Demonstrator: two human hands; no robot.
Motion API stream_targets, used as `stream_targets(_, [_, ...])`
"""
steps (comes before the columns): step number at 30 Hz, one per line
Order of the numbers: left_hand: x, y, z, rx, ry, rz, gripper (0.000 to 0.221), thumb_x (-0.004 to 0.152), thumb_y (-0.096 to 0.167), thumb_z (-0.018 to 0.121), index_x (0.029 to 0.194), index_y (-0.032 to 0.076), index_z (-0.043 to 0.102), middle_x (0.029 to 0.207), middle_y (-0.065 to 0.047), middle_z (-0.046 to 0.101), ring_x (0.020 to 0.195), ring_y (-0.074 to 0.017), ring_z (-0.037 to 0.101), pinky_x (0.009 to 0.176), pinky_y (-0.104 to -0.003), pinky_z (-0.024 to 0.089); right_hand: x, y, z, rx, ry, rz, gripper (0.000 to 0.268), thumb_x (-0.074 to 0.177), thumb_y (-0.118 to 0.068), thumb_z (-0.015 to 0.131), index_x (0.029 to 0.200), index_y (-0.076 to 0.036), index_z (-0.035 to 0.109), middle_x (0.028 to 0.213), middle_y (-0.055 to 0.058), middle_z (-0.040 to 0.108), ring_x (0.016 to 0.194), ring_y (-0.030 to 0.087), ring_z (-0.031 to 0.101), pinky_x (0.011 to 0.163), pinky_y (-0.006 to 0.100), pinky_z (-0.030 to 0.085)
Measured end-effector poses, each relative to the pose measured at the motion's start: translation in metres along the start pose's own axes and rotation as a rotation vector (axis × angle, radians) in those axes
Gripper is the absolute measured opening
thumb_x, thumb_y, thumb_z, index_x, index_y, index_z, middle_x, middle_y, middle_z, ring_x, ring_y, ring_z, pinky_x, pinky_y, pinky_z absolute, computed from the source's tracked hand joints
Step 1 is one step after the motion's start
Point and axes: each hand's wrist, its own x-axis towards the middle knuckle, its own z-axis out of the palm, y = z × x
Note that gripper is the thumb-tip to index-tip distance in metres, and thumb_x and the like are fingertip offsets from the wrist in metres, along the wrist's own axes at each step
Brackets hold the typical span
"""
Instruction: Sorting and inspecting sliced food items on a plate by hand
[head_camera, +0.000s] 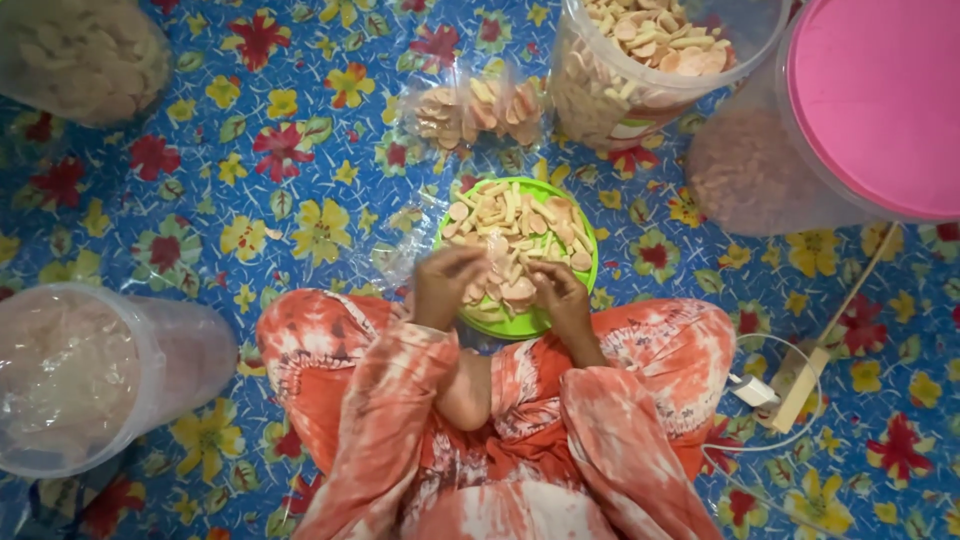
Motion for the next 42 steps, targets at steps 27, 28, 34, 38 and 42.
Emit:
stream_targets(27, [0.03,-0.027,-0.052,-0.318,0.38,-0.31,0.02,0.073,0.008,0.077,0.092,0.005,0.071,0.076,-0.013,0.069,0.067,-0.0161,0.067,0.06,-0.03,0.058,0.102,0.03,0.088,-1.106,-0.648,-0.592,0.058,0.068,-0.047,0.071,0.116,-0.025,0.048,0.123,0.007,0.044,0.117,0.035,0.04,0.089,0.057,0.036])
stream_targets(28, [0.03,-0.029,-0.05,-0.32,0.378,-0.314,0.02,0.073,0.008,0.077,0.092,0.005,0.071,0.076,-0.013,0.069,0.067,-0.0161,0.067,0.06,-0.03,0.058,0.098,0.03,0.084,-1.108,-0.649,-0.588,0.058,0.068,-0.047,0.071,0.116,-0.025,0.048,0.123,0.007,0.044,0.117,0.035,0.04,0.089,0.057,0.036])
stream_targets(34, [0.03,-0.029,-0.048,-0.307,0.357,-0.295,0.02,0.073,0.006,0.077,0.092,0.006,0.071,0.075,-0.012,0.068,0.067,-0.0136,0.065,0.059,-0.027,0.058,0.083,0.015,0.055,-1.153,-0.628,-0.514,0.05,0.064,-0.044,0.073,0.107,-0.029,0.05,0.113,0.002,0.046,0.112,0.029,0.042,0.09,0.054,0.037])
stream_targets(38, [0.028,-0.024,-0.048,-0.323,0.351,-0.31,0.02,0.073,0.007,0.077,0.092,0.005,0.071,0.076,-0.01,0.068,0.067,-0.0115,0.063,0.06,-0.026,0.058,0.081,0.008,0.039,-1.014,-0.517,-0.504,0.05,0.065,-0.048,0.074,0.106,-0.024,0.056,0.115,0.007,0.05,0.108,0.033,0.05,0.087,0.053,0.04])
stream_targets(42, [0.027,-0.027,-0.045,-0.345,0.316,-0.333,0.021,0.073,0.006,0.077,0.092,0.005,0.071,0.076,-0.008,0.067,0.066,-0.0095,0.062,0.06,-0.024,0.057,0.102,0.031,0.002,-0.836,-0.24,-0.522,0.039,0.068,-0.027,0.074,0.105,-0.022,0.061,0.109,0.003,0.052,0.104,0.027,0.054,0.088,0.042,0.045])
